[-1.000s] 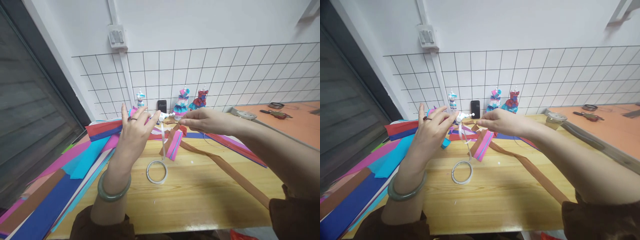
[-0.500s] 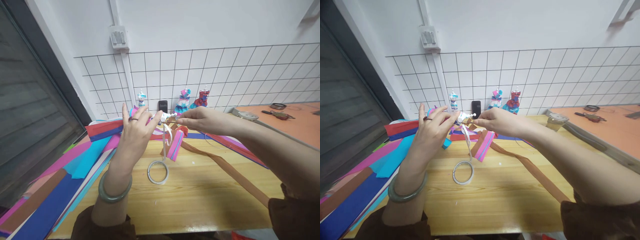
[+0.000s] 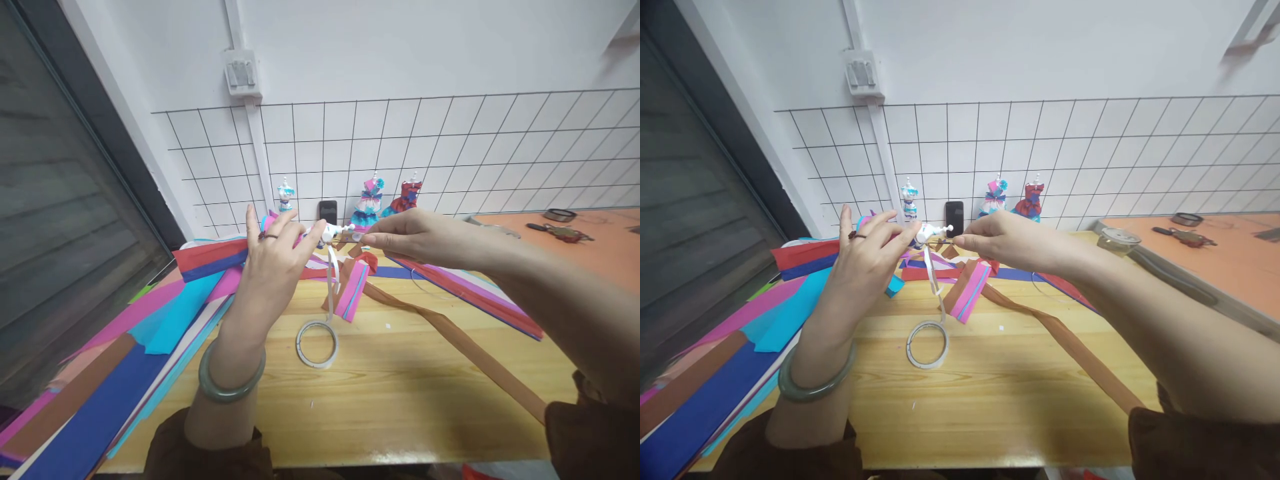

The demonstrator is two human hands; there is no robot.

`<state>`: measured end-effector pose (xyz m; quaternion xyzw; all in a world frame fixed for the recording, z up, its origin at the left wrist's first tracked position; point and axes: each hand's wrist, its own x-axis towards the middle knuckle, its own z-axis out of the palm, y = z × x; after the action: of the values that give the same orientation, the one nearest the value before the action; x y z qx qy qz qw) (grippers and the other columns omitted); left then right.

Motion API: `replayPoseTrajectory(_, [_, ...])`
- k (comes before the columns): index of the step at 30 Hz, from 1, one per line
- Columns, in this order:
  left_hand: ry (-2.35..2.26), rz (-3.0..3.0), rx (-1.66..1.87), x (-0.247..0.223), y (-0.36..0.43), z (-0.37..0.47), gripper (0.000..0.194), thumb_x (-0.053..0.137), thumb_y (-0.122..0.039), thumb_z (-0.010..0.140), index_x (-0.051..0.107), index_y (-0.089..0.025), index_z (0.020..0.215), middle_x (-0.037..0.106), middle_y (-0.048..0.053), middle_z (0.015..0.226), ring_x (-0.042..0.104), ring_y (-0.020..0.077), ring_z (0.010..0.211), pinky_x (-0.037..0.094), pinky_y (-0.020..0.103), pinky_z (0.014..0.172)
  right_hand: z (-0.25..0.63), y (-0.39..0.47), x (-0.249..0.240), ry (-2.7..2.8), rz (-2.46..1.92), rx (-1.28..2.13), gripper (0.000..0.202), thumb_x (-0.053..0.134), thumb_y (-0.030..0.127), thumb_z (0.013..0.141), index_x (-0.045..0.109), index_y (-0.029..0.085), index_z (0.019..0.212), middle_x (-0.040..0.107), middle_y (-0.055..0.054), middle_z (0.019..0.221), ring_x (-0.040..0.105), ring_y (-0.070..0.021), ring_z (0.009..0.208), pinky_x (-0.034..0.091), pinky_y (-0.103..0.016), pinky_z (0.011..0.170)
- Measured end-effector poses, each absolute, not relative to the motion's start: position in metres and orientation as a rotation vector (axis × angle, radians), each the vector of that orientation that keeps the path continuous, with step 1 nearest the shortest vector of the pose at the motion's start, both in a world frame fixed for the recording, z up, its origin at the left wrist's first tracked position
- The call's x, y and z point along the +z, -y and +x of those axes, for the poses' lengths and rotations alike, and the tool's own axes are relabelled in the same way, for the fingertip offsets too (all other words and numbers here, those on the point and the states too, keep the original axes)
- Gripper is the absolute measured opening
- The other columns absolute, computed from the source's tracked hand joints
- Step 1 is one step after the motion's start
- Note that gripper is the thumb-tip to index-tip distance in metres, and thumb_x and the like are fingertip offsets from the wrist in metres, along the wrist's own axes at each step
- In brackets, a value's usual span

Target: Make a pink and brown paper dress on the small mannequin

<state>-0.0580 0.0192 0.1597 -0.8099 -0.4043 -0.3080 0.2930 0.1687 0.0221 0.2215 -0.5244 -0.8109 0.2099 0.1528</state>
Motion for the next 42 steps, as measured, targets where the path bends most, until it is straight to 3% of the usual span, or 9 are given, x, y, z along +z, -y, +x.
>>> replayPoseTrajectory(5, [1.092,-2.162,-0.788,0.1620,-0.0155,-0.0554,0.045,0.041,-0.007,0.085,0.043,-0.026,0.125,0.061,0.007,0.102,0.041,0.0256,0.121,0.010,0.066,0.102,0.1670,-0.0305,0.2172,2.365,-1.497,0.525,0.049,0.045,0.067,0.074,0.062,0.022,0.071,0.045,0.001,0.058,0.037,-0.0111,0.051,0.025,-0.026,0.047])
replayPoseTrajectory(15, [1.061,-2.163,-0.819,0.1608,-0.0154,-0.0542,0.042,0.042,-0.007,0.084,0.047,-0.026,0.122,0.062,0.007,0.100,0.043,0.0256,0.120,0.010,0.067,0.102,0.1660,-0.0310,0.2200,2.444,-1.444,0.463,0.047,0.043,0.064,0.077,0.065,0.023,0.077,0.055,-0.002,0.064,0.045,-0.0147,0.057,0.028,-0.028,0.050])
replayPoseTrajectory(24, [1.093,-2.181,-0.784,0.1611,-0.0158,-0.0564,0.045,0.041,-0.005,0.084,0.044,-0.026,0.124,0.061,0.008,0.104,0.043,0.0249,0.120,0.010,0.063,0.103,0.1651,-0.0248,0.2211,2.387,-1.407,0.480,0.038,0.049,0.058,0.077,0.067,0.023,0.076,0.053,-0.002,0.063,0.046,-0.0155,0.060,0.028,-0.029,0.052])
replayPoseTrajectory(42, [1.101,-2.177,-0.767,0.1628,-0.0114,-0.0539,0.042,0.040,-0.008,0.086,0.046,-0.026,0.124,0.061,0.007,0.101,0.042,0.0249,0.121,0.012,0.062,0.104,0.1701,-0.0287,0.2154,2.350,-1.411,0.464,0.042,0.051,0.061,0.072,0.067,0.022,0.078,0.054,0.001,0.059,0.049,-0.0145,0.058,0.035,-0.027,0.055])
